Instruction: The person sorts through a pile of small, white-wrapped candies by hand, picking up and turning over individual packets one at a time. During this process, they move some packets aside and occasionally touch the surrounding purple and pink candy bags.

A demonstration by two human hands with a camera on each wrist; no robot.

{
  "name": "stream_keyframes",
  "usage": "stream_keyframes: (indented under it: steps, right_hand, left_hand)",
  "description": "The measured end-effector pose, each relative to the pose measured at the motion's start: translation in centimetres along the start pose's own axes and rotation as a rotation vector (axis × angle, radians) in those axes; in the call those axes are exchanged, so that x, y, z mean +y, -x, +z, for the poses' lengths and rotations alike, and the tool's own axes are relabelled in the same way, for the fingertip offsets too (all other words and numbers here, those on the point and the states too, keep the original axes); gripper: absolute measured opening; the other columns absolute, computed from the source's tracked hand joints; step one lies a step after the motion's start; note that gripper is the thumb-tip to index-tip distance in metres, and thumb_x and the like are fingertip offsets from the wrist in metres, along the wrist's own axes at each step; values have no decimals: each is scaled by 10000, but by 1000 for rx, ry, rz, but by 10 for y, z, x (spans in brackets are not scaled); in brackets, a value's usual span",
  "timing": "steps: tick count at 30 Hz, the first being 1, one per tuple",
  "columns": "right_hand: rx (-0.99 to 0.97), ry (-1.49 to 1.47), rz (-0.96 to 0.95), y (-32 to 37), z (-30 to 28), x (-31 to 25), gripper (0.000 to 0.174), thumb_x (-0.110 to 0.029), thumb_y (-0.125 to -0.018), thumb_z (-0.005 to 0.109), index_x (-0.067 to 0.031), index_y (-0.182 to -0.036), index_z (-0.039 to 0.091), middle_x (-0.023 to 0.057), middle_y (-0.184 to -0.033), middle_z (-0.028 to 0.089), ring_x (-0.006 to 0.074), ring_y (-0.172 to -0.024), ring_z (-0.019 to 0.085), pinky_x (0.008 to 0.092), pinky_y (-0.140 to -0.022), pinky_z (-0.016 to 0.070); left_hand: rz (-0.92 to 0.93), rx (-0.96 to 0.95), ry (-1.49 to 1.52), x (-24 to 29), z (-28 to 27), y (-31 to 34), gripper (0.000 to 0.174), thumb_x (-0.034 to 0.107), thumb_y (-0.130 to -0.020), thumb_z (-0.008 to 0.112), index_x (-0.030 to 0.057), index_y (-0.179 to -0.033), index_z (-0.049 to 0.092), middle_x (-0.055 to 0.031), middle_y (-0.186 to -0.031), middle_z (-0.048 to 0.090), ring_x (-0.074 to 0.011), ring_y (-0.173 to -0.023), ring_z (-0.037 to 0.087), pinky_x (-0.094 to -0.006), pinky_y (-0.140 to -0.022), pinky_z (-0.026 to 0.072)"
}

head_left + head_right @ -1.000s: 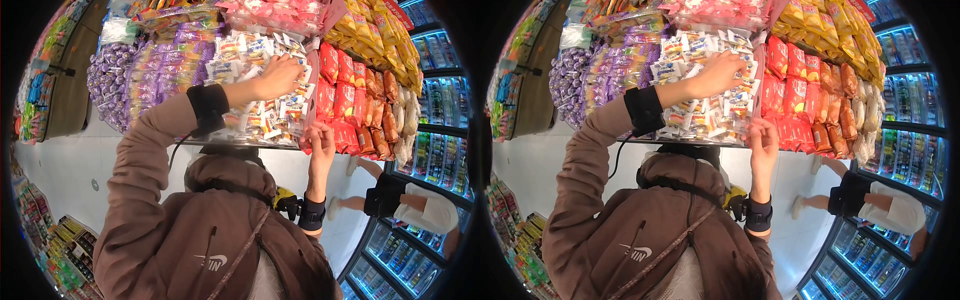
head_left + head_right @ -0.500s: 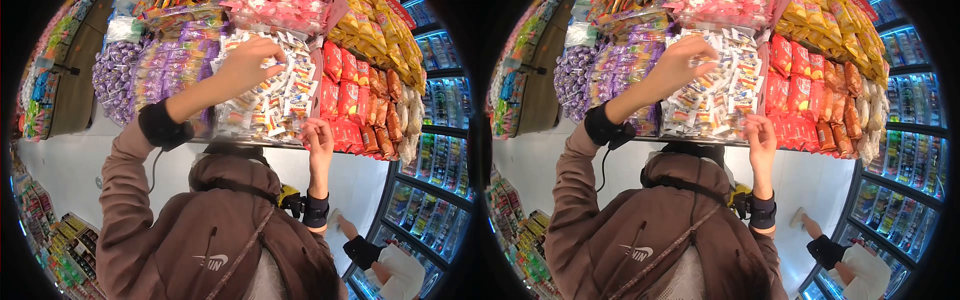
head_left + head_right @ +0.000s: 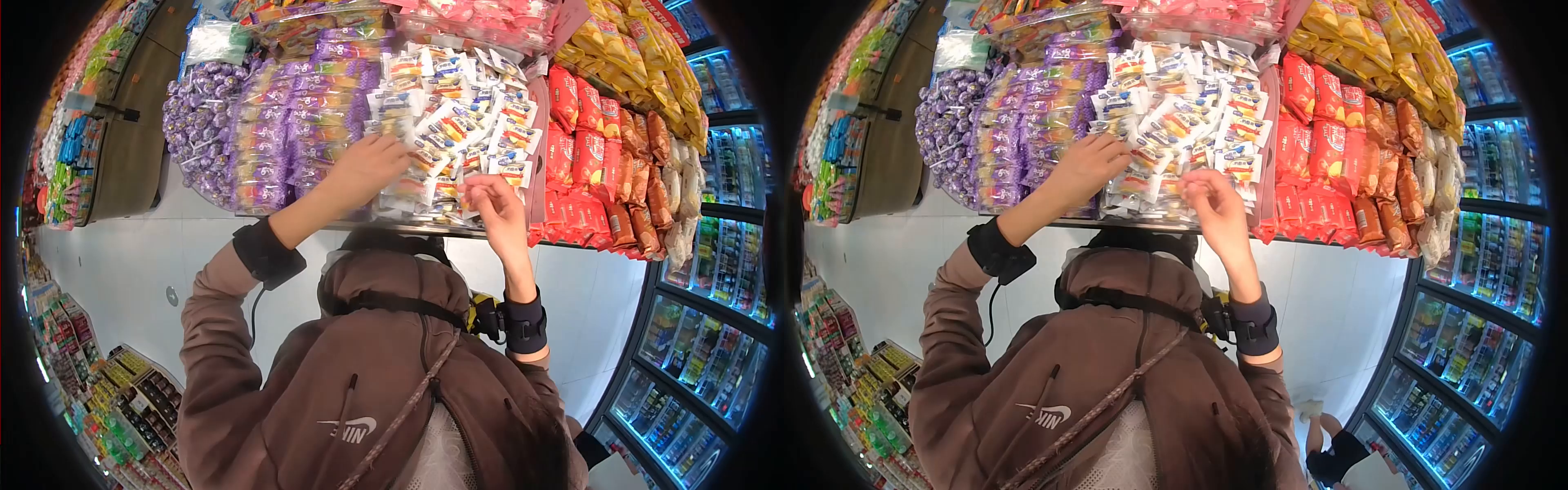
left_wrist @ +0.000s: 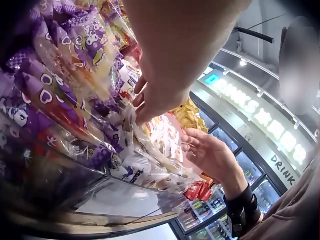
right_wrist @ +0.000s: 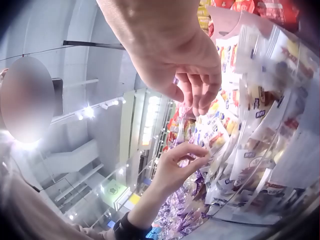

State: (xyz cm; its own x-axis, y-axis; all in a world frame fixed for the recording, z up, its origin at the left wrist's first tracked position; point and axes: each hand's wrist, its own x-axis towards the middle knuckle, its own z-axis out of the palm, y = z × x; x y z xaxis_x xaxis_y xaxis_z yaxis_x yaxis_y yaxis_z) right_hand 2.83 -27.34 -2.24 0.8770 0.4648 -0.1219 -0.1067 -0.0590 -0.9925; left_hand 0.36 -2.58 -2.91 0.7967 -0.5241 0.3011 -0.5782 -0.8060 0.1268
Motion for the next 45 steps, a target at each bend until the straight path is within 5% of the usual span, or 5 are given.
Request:
stream_keyframes:
  steps: [8, 17, 20, 29, 45]
  right_hand:
    - [-134, 285, 76, -31, 39, -1, 281, -30, -892, 451, 11, -1159, 530, 82, -1101, 598, 141, -1033, 545, 269, -877, 430]
    - [-103, 179, 14, -38, 38, 16, 300, -53, -870, 454, -27, -1158, 537, 112, -1066, 614, 157, -914, 588, 272, -788, 461]
    - [-141, 228, 60, -37, 36, 11, 325, 24, -868, 429, 20, -1186, 499, 108, -1093, 595, 150, -1024, 546, 269, -899, 418]
    - [-27, 18, -10, -36, 37, -7, 270, -198, -950, 432, -3, -1068, 578, 29, -817, 591, 81, -738, 529, 222, -689, 435]
    - [54, 97, 42, -18, 37, -24, 165, -135, -861, 588, -22, -747, 549, -61, -622, 489, 2, -581, 396, 185, -522, 314]
  left_hand:
    - [2, -114, -20, 0, 11, 1, 198, 131, -722, 545, 56, -903, 519, -68, -984, 537, -224, -985, 508, -324, -824, 416]
    - [45, 80, 168, -7, -6, 4, 226, 106, -748, 591, 35, -955, 535, -83, -967, 591, -262, -942, 567, -334, -809, 455]
    - [-301, 148, 414, -1, -22, 4, 185, 92, -786, 612, 26, -947, 548, -64, -876, 618, -200, -798, 614, -305, -696, 490]
    - [-872, 205, 1601, -11, -22, 6, 114, 104, -865, 569, 10, -929, 557, -20, -811, 606, -65, -770, 576, -261, -691, 519]
    - [-904, 58, 1792, 11, -33, 17, 86, 110, -862, 579, 71, -932, 547, 46, -841, 575, -12, -748, 529, -189, -683, 456]
